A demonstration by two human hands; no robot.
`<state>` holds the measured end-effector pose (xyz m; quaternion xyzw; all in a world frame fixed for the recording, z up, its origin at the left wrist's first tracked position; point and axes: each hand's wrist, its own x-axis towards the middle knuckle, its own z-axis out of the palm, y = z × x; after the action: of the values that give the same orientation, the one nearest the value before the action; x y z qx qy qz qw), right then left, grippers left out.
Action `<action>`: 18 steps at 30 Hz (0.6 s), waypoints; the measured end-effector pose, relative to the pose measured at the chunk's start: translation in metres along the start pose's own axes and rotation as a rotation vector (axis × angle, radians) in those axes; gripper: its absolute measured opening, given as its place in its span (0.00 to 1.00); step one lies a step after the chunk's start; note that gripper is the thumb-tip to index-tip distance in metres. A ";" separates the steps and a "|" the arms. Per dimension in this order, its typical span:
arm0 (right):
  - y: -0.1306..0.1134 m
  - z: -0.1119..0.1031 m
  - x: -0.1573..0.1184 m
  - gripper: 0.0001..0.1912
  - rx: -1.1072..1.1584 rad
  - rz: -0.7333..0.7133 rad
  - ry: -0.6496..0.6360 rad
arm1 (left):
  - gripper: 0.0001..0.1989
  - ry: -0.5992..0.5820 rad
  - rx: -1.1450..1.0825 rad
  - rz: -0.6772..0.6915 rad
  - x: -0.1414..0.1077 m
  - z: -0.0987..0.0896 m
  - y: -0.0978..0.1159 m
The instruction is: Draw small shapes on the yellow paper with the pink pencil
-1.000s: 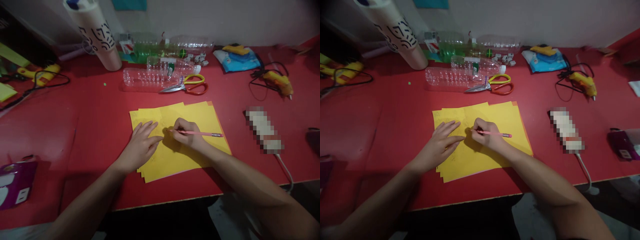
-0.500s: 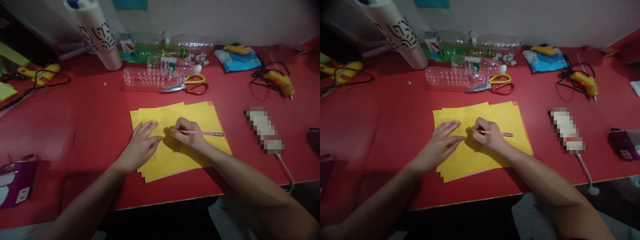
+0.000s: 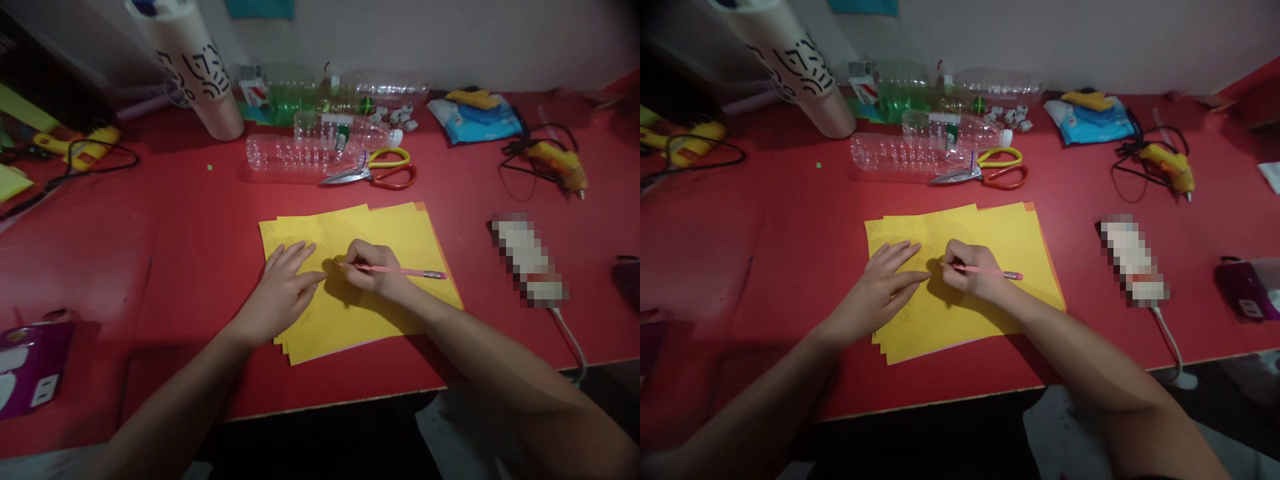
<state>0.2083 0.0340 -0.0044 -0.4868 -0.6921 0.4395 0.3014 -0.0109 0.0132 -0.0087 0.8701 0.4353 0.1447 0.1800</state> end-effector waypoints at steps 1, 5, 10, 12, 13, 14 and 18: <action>0.000 0.000 0.000 0.07 -0.005 -0.005 -0.005 | 0.14 0.001 -0.005 -0.003 0.000 0.000 0.000; 0.003 0.001 0.001 0.06 -0.030 -0.037 -0.035 | 0.14 -0.002 -0.019 -0.008 0.000 0.001 0.000; 0.007 0.003 0.001 0.06 -0.031 -0.084 -0.041 | 0.14 -0.003 -0.007 -0.001 0.000 0.001 -0.001; 0.007 0.003 0.001 0.06 -0.036 -0.083 -0.048 | 0.14 -0.005 -0.007 0.001 0.000 0.001 -0.001; 0.007 0.003 0.001 0.06 -0.041 -0.084 -0.052 | 0.14 -0.006 -0.008 0.000 0.000 0.001 -0.001; 0.007 0.003 0.001 0.06 -0.045 -0.088 -0.054 | 0.14 -0.006 -0.008 -0.002 0.000 0.001 -0.001; 0.006 0.002 0.001 0.07 -0.046 -0.105 -0.075 | 0.14 -0.005 0.010 0.000 0.000 0.001 0.000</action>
<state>0.2086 0.0352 -0.0105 -0.4400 -0.7374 0.4248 0.2867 -0.0105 0.0137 -0.0092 0.8714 0.4356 0.1402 0.1767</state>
